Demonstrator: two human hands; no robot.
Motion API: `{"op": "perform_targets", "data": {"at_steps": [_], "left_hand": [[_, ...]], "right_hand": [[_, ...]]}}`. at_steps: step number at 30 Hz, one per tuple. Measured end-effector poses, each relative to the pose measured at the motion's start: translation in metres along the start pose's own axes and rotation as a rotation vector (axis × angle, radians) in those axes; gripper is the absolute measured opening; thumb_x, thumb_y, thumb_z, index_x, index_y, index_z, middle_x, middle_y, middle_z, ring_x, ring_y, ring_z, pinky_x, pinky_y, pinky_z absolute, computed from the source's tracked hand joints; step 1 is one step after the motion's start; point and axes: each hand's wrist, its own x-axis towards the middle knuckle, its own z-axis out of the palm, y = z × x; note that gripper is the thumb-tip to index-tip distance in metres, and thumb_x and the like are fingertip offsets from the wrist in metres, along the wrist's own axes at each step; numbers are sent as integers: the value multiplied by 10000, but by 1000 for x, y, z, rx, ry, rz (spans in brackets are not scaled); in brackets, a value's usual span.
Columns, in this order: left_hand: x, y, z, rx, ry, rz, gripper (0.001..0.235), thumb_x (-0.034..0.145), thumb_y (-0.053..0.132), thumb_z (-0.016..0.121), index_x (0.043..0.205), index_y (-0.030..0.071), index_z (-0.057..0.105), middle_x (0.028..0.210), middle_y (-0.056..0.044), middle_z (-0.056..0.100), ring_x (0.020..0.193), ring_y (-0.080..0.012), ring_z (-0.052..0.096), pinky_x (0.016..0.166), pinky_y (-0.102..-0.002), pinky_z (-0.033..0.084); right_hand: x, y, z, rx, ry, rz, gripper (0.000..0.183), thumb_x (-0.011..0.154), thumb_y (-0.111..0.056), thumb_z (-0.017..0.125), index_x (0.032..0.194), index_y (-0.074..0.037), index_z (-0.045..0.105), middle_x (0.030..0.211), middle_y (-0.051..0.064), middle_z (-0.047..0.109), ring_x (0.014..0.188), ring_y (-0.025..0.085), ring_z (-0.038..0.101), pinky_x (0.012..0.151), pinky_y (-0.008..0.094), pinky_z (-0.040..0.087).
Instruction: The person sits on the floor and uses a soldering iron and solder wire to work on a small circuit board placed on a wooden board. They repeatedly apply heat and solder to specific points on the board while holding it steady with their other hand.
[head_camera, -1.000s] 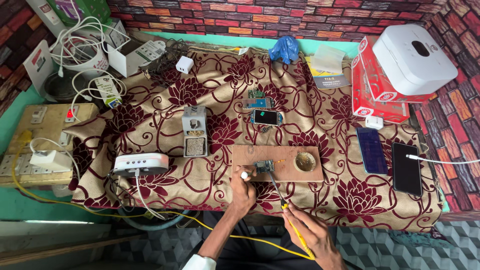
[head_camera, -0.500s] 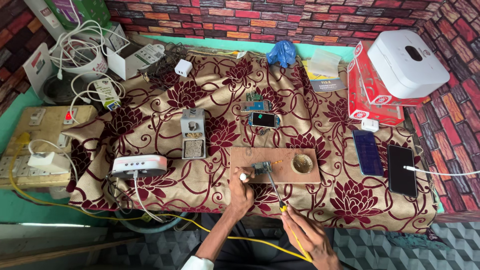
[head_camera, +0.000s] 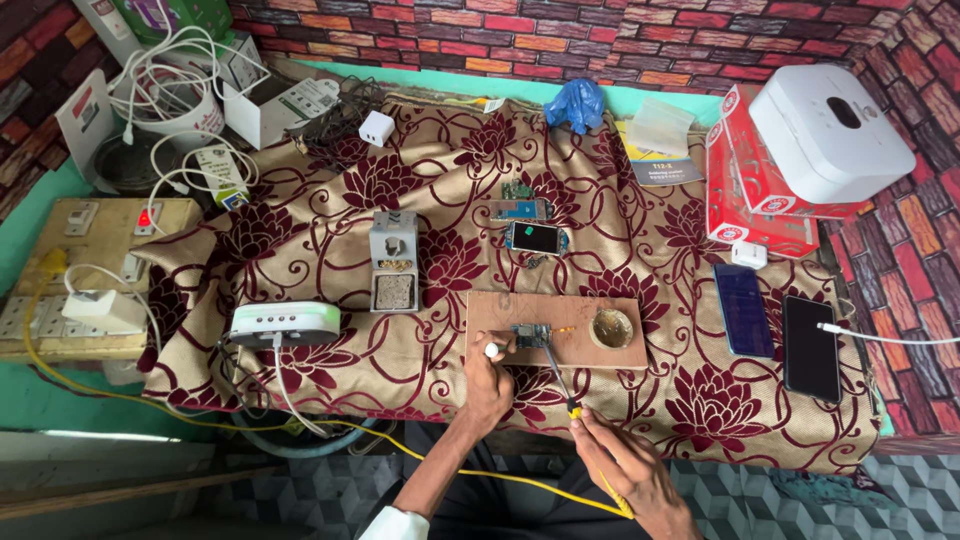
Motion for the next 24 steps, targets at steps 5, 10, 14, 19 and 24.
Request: {"op": "perform_targets", "data": {"at_steps": [5,10,14,19,24], "left_hand": [[1,3,-2,-7,-24,-13,648,660,-235,358,1258,9,418,963,-156,616,775,-244,499,705,-386,426],[-4,-7,3,-62,30,-1,550,741,-234,317,1230,0,413,947,-164,622,831,-257,601,765,-385,489],[-7,-22,15,-124,88,-86,413,924,-197,229,1198,22,448,954,-130,678,812,-198,688,683,-297,568],[-16,-29,17,-69,125,-60,309,1014,-151,282,1188,40,453,943,-119,674,778,-174,664,602,-269,557],[-13,-24,12,-77,90,-131,338,938,-172,287,1172,6,454,905,-144,688,678,-165,619,527,-277,484]], "right_hand": [[-4,3,-11,-2,-30,1,296,779,-30,777,1066,35,747,1056,170,754,914,253,766,752,320,610],[-24,-3,-5,124,384,316,314,877,-119,798,1138,27,702,1066,130,742,964,241,765,826,324,626],[-39,-15,30,1009,780,769,424,1080,-223,564,1345,106,534,1207,261,713,938,368,774,800,423,668],[-51,-6,48,1148,719,903,523,1047,-183,505,1472,111,430,1204,278,646,936,400,762,684,410,648],[-58,-2,45,1160,731,1052,488,1038,-157,544,1445,108,494,1188,268,689,826,299,755,595,326,600]]}}
